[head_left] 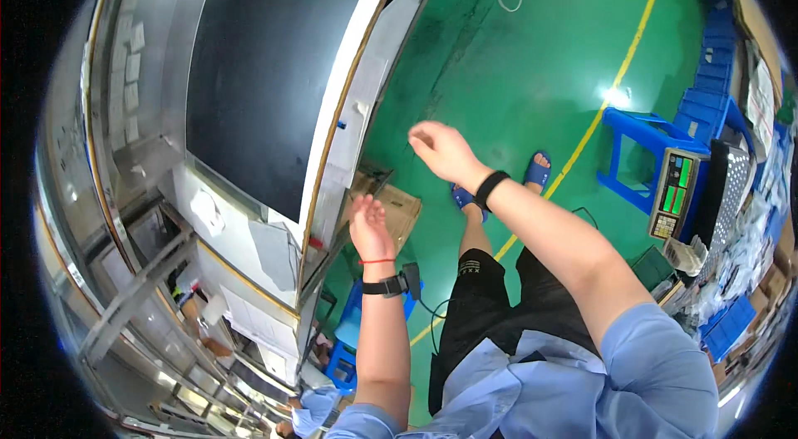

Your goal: Inspecting and organizing keyboard membrane and frame components in a manufacturing facility.

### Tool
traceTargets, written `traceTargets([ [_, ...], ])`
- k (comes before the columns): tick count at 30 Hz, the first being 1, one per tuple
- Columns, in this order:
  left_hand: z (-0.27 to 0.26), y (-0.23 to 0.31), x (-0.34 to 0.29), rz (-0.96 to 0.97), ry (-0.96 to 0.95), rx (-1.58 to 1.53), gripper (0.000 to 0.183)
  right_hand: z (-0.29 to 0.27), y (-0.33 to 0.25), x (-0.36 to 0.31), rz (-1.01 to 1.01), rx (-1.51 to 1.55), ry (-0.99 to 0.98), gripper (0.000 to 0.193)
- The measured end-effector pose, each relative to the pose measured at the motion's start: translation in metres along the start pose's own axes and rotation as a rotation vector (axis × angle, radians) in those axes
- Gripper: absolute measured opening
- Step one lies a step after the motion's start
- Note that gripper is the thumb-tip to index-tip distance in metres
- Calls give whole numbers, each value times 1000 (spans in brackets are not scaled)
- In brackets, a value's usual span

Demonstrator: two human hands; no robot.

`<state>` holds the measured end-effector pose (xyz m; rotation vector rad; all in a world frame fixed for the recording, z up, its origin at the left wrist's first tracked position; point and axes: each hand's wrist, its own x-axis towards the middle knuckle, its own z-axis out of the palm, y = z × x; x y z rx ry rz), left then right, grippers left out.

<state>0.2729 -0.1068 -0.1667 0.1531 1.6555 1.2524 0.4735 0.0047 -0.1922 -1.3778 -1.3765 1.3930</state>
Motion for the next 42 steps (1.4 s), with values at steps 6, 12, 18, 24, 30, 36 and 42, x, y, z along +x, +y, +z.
traceTargets([
  [6,10,10,45,187,215,-37,42,58,-28,67,-326,-133,31,15],
  [12,18,33,84,153,174,24,34,114,-29,108,-423,-700,-226,20],
  [18,-1,47,116,-149,32,-217,19,136,1,120,-547,-725,-91,20],
  [24,30,36,120,92,230,148,29,105,-13,137,-521,-479,-230,23],
  [30,12,25,54,324,10,45,44,23,-22,12,-278,-57,-206,22],
  [36,-17,-3,-98,10,-213,200,22,-74,-99,-161,121,173,-161,47],
  [42,86,86,-206,-17,-653,190,24,-138,-192,-217,207,347,319,56],
])
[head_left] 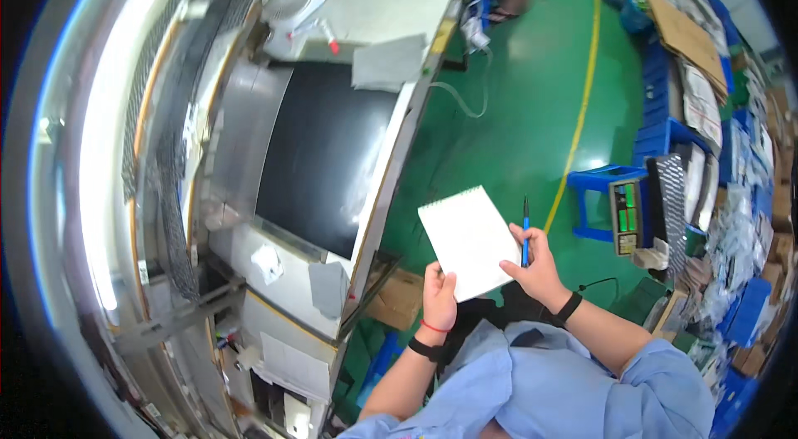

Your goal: Inspecting and organizing keyboard membrane and frame components in a manufacturing facility.

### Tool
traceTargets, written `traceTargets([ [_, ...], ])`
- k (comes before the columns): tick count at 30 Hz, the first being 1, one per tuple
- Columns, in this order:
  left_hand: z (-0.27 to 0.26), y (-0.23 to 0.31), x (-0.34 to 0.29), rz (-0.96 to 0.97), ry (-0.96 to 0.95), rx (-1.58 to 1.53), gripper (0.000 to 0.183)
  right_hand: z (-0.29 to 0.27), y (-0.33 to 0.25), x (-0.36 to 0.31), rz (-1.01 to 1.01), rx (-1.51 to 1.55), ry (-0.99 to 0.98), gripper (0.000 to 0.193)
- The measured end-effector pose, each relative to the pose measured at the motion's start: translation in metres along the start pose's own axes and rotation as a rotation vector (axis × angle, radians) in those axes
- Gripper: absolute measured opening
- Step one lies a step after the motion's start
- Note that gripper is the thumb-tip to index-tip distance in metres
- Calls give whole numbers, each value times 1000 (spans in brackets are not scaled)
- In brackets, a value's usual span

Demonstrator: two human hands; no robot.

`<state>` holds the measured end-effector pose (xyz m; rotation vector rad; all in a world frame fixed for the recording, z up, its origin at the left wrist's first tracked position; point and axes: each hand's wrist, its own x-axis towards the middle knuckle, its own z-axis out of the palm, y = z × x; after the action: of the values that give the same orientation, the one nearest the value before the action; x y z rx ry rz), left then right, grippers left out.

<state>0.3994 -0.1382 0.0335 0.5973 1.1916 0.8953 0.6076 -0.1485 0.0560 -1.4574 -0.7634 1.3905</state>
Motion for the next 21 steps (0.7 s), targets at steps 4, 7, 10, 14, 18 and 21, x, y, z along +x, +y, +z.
traceTargets([
  [4,97,78,19,-9,-388,-106,28,-47,-82,-17,-310,59,242,53],
  [7,162,130,26,-203,-671,-211,55,-85,-143,-42,-406,185,272,51],
  [10,223,159,28,-256,-977,-249,74,-106,-164,-70,-495,173,343,52],
  [14,281,158,38,-416,-1085,-159,77,-111,-174,-98,-572,29,444,52],
  [18,304,165,57,-795,-1222,-168,71,-104,-176,-114,-575,121,463,50],
  [21,314,177,65,-969,-1398,-165,65,-86,-183,-123,-562,135,528,46],
])
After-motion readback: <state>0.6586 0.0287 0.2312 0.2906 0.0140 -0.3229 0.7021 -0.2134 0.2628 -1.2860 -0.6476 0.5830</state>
